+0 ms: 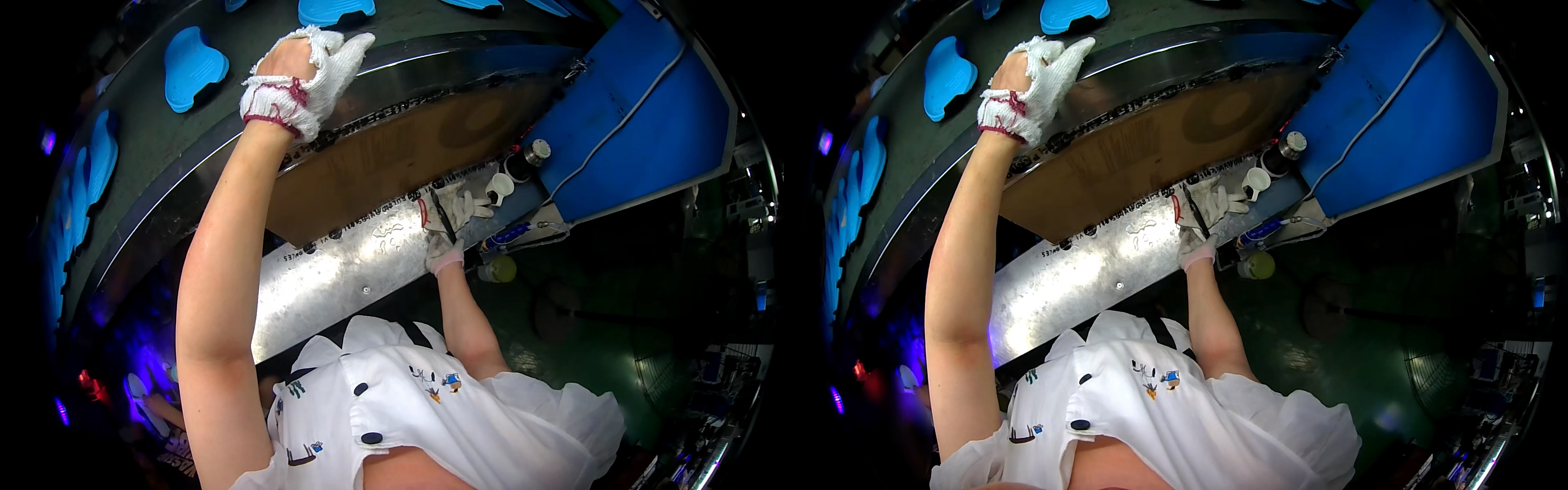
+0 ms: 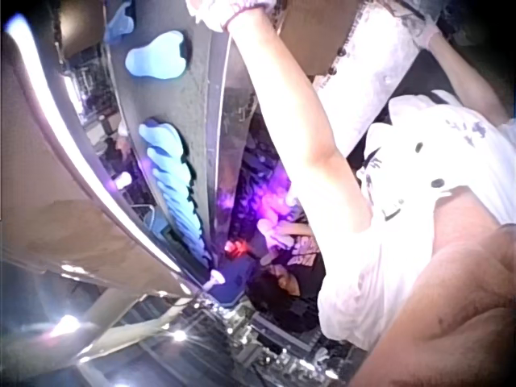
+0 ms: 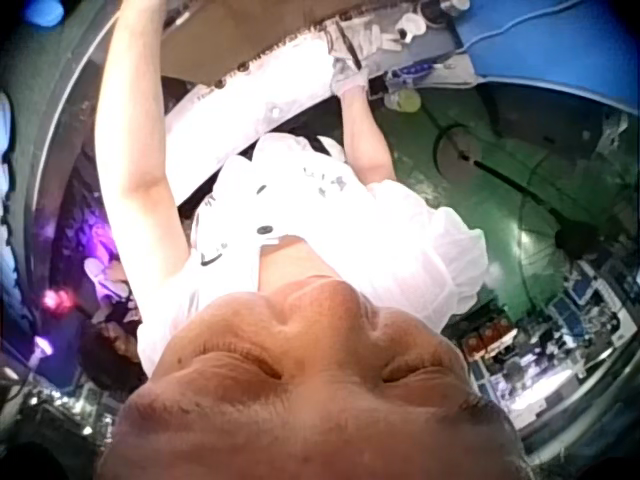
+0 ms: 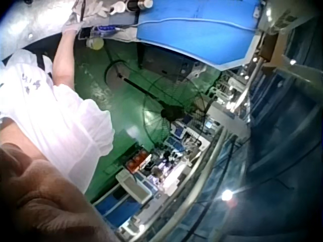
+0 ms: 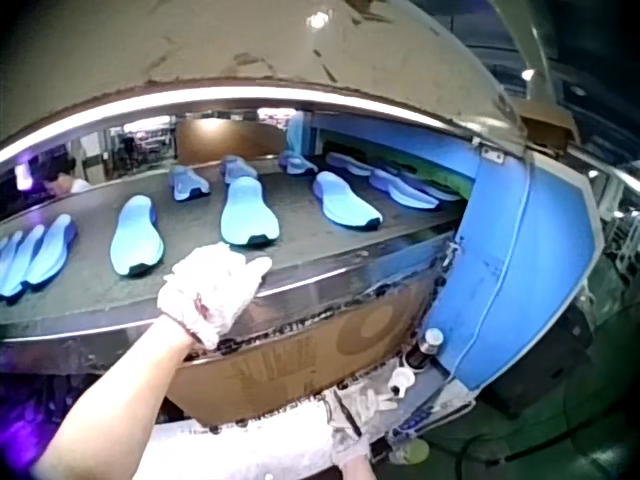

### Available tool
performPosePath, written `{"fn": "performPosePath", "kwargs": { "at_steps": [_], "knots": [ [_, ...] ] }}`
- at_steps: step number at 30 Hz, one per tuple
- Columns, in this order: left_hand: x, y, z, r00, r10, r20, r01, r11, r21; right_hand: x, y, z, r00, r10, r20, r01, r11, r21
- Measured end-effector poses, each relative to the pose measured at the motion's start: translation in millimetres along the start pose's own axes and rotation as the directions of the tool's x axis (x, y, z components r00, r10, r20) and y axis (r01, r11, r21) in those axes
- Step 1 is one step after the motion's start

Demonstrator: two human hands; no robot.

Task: The person applies adhesive to blue shoe soles using a brush, retrieves soles from a conveyor belt, and sets them back onto the belt.

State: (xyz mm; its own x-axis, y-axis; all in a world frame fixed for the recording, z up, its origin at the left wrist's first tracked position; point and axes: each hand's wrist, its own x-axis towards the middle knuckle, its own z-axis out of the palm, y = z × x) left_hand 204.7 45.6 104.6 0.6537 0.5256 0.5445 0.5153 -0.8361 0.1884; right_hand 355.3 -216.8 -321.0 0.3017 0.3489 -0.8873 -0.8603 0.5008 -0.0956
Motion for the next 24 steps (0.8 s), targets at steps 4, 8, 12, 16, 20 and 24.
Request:
{"fn": "performPosePath", "kwargs": {
  "at_steps": [4, 8, 12, 16, 20, 24],
  "knots": [
    [2, 0, 0, 1.000, -0.017, 0.007, 0.017, 1.000, 0.017, 7, 0, 8, 1.000, -0.011, 0.012, 0.012, 0.995, -0.103],
    [1, 1, 0, 0.999, 0.012, -0.035, -0.012, 1.000, 0.010, -7, 26, 11, 0.998, 0.004, 0.067, 0.004, 0.994, -0.111],
    [-2, 4, -3, 0.999, -0.031, 0.008, 0.031, 1.000, 0.008, -27, 48, 8, 0.987, -0.033, 0.156, 0.050, 0.993, -0.106],
    [-3, 5, -5, 1.000, -0.022, 0.021, 0.022, 1.000, 0.002, -38, 27, -4, 0.916, -0.159, 0.369, 0.165, 0.986, 0.016],
    [-3, 4, -4, 1.000, -0.018, -0.004, 0.018, 1.000, 0.020, -38, -3, -25, 0.874, -0.289, 0.391, 0.307, 0.951, 0.017],
    [0, -1, 0, 0.993, 0.114, -0.043, -0.114, 0.993, 0.009, -37, -7, -65, 0.918, -0.332, 0.215, 0.374, 0.908, -0.192]
  ]
}}
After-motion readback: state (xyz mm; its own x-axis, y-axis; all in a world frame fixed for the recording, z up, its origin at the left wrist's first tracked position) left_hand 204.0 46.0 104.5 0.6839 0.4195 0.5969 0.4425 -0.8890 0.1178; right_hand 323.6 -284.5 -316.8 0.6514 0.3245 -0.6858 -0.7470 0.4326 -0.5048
